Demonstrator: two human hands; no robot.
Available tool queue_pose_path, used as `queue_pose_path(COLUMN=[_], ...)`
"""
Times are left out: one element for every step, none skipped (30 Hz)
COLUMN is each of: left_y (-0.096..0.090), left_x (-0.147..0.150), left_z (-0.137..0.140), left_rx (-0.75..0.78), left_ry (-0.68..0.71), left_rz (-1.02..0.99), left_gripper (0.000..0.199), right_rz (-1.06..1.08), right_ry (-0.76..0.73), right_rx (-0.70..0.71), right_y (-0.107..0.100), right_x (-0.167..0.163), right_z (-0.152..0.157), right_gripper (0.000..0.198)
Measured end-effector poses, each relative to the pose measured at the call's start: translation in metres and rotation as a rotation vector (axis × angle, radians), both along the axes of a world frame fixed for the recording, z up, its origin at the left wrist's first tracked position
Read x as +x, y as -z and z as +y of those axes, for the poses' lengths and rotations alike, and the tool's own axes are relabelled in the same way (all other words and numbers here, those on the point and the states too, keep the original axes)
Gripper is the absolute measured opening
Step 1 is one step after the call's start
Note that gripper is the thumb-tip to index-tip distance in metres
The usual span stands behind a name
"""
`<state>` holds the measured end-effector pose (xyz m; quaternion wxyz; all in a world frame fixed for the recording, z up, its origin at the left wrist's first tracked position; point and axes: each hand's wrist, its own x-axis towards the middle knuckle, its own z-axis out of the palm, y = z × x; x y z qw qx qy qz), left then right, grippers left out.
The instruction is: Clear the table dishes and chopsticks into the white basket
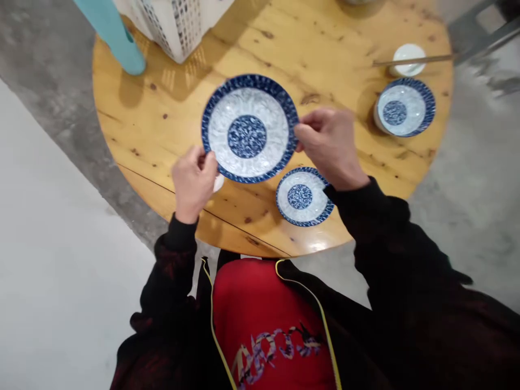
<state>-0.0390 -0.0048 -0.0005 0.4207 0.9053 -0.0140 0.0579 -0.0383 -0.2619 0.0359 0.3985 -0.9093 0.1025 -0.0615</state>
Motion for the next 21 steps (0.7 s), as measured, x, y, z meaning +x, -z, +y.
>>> queue_pose_path(left_y=[-0.004,-0.006,-0.006,-0.004,0.000,0.005,0.010,0.015,0.020,0.025,0.028,0.031,0.034,0.035,0.037,0.038,0.039,0.039,0.040,0.041,0.041], left_x=[-0.012,-0.024,-0.036,-0.046,-0.054,-0.062,-0.069,-0.075,-0.080,-0.084,-0.088,-0.090,-0.092,-0.092,-0.093,-0.093,-0.092,-0.092,-0.091,-0.091,-0.090], left_z=[-0.020,-0.039,-0.056,-0.072,-0.086,-0.097,-0.107,-0.116,-0.122,-0.127,-0.132,-0.135,-0.137,-0.139,-0.141,-0.142,-0.144,-0.145,-0.146,-0.147,-0.148], left_rx=[-0.005,-0.008,-0.009,-0.004,0.009,0.031,0.064,0.105,0.152,0.200,0.247,0.292,0.333,0.373,0.410,0.445,0.477,0.508,0.536,0.562,0.588], left_ry=[0.066,0.127,0.176,0.206,0.228,0.244,0.258,0.271,0.285,0.298,0.311,0.325,0.338,0.352,0.366,0.381,0.395,0.408,0.420,0.430,0.439], left_rz=[0.038,0.084,0.132,0.181,0.231,0.276,0.315,0.347,0.371,0.387,0.399,0.407,0.413,0.413,0.411,0.408,0.404,0.400,0.400,0.401,0.405], left_gripper=[0.030,0.028,0.027,0.026,0.025,0.025,0.025,0.025,0.026,0.026,0.027,0.027,0.027,0.027,0.027,0.027,0.028,0.028,0.028,0.029,0.030], right_rz=[0.005,0.025,0.060,0.101,0.145,0.192,0.237,0.276,0.309,0.337,0.359,0.378,0.392,0.404,0.413,0.419,0.424,0.430,0.436,0.442,0.446], right_ry=[0.044,0.081,0.123,0.168,0.207,0.240,0.267,0.287,0.297,0.303,0.304,0.299,0.293,0.286,0.277,0.268,0.257,0.249,0.242,0.235,0.229], right_rx=[-0.025,-0.036,-0.022,0.000,0.028,0.066,0.098,0.124,0.140,0.144,0.139,0.131,0.125,0.118,0.114,0.109,0.103,0.096,0.084,0.069,0.051], right_y=[-0.003,-0.004,-0.001,0.003,0.009,0.016,0.022,0.029,0.034,0.040,0.045,0.049,0.053,0.057,0.060,0.064,0.067,0.069,0.072,0.074,0.077], right_x=[-0.021,-0.041,-0.061,-0.079,-0.096,-0.111,-0.124,-0.135,-0.144,-0.151,-0.157,-0.162,-0.165,-0.168,-0.170,-0.172,-0.173,-0.174,-0.174,-0.175,-0.175], right_z=[-0.018,-0.035,-0.051,-0.066,-0.078,-0.088,-0.096,-0.102,-0.107,-0.111,-0.114,-0.116,-0.118,-0.120,-0.122,-0.124,-0.125,-0.127,-0.128,-0.129,-0.130], right_gripper=[0.016,0.016,0.014,0.012,0.011,0.010,0.010,0.010,0.009,0.009,0.009,0.010,0.010,0.011,0.011,0.012,0.012,0.012,0.012,0.012,0.012])
